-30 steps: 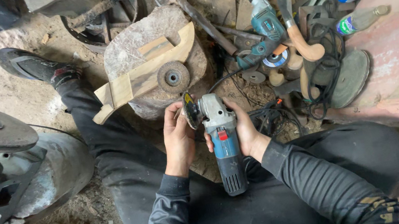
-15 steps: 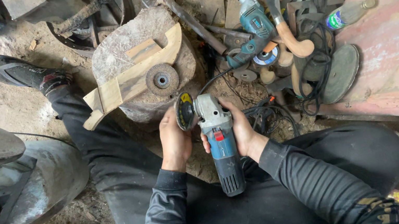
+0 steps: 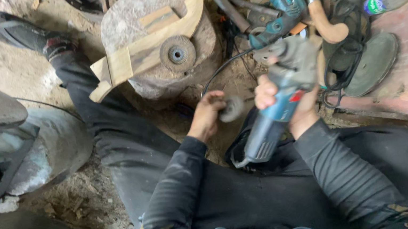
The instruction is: The person sits on the floor and uses an angle grinder with a sanding disc to smooth a curved wooden piece. They hold the wood with one hand and move the grinder along its surface, then flip the piece to sand the other side.
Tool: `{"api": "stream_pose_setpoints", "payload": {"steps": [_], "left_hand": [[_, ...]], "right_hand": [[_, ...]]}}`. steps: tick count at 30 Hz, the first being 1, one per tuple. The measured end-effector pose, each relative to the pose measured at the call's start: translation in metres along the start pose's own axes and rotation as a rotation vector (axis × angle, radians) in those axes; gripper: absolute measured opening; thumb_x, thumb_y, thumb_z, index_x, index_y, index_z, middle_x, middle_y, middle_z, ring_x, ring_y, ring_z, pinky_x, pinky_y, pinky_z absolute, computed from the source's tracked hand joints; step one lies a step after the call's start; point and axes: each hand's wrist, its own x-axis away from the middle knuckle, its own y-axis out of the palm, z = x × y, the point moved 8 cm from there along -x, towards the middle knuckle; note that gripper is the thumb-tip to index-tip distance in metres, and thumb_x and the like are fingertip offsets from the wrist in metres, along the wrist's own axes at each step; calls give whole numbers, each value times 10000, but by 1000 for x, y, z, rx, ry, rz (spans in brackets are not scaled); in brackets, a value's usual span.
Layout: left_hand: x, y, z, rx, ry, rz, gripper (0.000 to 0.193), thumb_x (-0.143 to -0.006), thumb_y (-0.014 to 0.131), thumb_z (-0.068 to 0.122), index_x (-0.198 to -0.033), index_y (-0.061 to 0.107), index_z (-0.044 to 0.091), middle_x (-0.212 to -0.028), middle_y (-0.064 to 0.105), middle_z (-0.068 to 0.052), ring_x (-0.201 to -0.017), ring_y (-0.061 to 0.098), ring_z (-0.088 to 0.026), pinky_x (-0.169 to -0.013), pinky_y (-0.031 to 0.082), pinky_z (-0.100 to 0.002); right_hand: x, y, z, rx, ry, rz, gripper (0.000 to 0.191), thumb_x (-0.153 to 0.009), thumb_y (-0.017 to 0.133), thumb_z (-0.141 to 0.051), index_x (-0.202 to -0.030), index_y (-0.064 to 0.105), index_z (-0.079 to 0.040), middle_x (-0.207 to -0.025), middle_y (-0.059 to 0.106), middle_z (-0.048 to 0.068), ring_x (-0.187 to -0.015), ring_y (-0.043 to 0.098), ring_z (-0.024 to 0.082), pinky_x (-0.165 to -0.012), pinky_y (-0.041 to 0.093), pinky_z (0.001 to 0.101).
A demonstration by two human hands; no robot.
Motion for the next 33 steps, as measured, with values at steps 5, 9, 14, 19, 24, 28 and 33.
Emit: {"api": "stream_pose_setpoints", "payload": {"steps": [5,9,14,19,24,28,33], "left_hand": [[-10,-20,-47,-453,-84,178,417,-793,588,-83,-1196,653,-1,-1103,715,-192,-962,695,-287,-796,564,-372],[-32,-18,-8,-911,325,294,314,-798,620,-1,-1093,719,38,-1081,743,-262,-1041,708,-399,-913,545,-425],[-47,10,21,-1168,657,249,347,-774,639,9,-1111,689,73,-1109,636,-231,-1049,608,-452,-901,505,-512],[-73,70,0,-1488,811,-89,314,-845,628,91,-1152,687,118,-1096,616,-148,-1092,599,-384,-895,506,-487],[-114,126,-55,-1650,730,-428,254,-886,579,146,-1106,701,178,-1169,588,-165,-1111,617,-370,-813,549,-484],[-121,136,-65,-1690,638,-451,260,-920,578,152,-1147,699,185,-1239,605,-170,-1087,672,-359,-844,566,-473],[-83,120,-21,-1267,682,-242,235,-947,662,198,-1145,623,79,-1134,697,-176,-969,700,-418,-783,537,-513]], "right_hand": [[11,-2,-24,-116,-130,-76,434,-903,688,-373,-1276,562,-190,-847,570,14,-736,579,137,-799,503,327],[33,5,-40,-242,-256,-133,208,-1093,563,-234,-1292,572,-174,-855,645,45,-725,649,136,-786,537,308],[54,20,-76,-279,-371,-264,231,-1093,552,-154,-1316,606,-127,-866,766,136,-739,775,212,-720,620,332],[67,16,-85,-326,-421,-222,203,-1086,549,-90,-1277,619,-90,-867,769,152,-720,784,211,-732,643,335],[46,-1,-72,-394,-453,-231,519,-887,683,-38,-1393,568,-46,-906,702,160,-742,738,265,-695,623,379],[34,-6,-68,-376,-396,-165,481,-916,675,-57,-1387,576,-70,-875,680,103,-729,731,221,-711,619,351],[26,-11,-54,-412,-246,-96,253,-1115,542,-73,-1362,590,-52,-828,662,74,-766,709,201,-749,602,341]]}}
